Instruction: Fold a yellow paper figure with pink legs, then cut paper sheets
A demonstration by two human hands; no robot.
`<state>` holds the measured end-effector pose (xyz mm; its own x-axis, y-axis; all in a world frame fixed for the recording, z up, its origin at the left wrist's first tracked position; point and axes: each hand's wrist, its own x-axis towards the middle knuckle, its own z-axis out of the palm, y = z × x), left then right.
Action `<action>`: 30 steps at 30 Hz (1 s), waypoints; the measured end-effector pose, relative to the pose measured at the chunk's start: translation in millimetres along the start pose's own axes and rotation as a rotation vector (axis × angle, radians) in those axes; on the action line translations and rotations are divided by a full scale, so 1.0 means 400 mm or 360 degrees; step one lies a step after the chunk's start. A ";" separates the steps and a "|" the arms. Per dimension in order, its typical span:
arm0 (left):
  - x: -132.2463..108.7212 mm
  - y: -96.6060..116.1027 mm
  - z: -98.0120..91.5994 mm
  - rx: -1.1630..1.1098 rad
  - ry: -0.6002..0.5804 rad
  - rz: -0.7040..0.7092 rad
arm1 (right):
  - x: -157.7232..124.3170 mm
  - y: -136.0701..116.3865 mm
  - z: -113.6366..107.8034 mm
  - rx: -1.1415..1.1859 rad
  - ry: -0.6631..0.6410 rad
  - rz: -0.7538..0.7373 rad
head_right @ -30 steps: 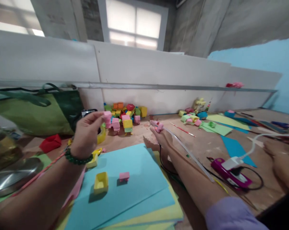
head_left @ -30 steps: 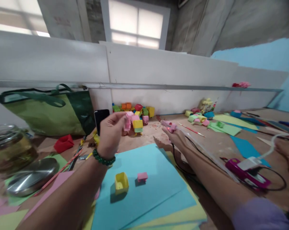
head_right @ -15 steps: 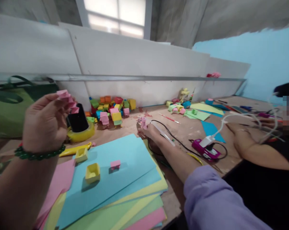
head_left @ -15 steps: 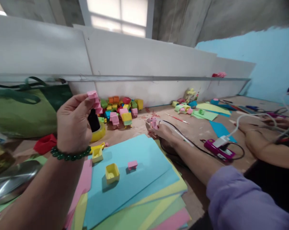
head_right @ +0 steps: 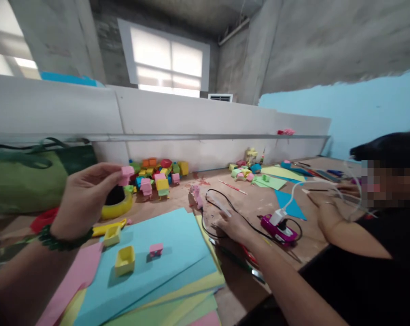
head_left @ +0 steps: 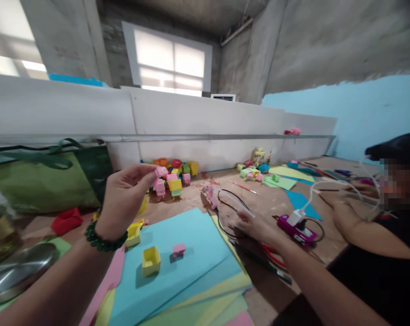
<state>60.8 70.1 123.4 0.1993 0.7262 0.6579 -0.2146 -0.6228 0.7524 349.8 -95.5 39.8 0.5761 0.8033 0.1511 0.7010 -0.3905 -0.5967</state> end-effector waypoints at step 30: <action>-0.216 0.162 -0.021 0.1629 -0.0612 0.1396 | -0.107 -0.376 -0.020 0.0360 -0.0515 -0.1249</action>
<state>21.8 -30.5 114.9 0.6473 -0.0258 0.7618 0.3459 -0.8807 -0.3237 222.9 -74.8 129.5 -0.2087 0.9042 0.3727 0.7251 0.3988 -0.5615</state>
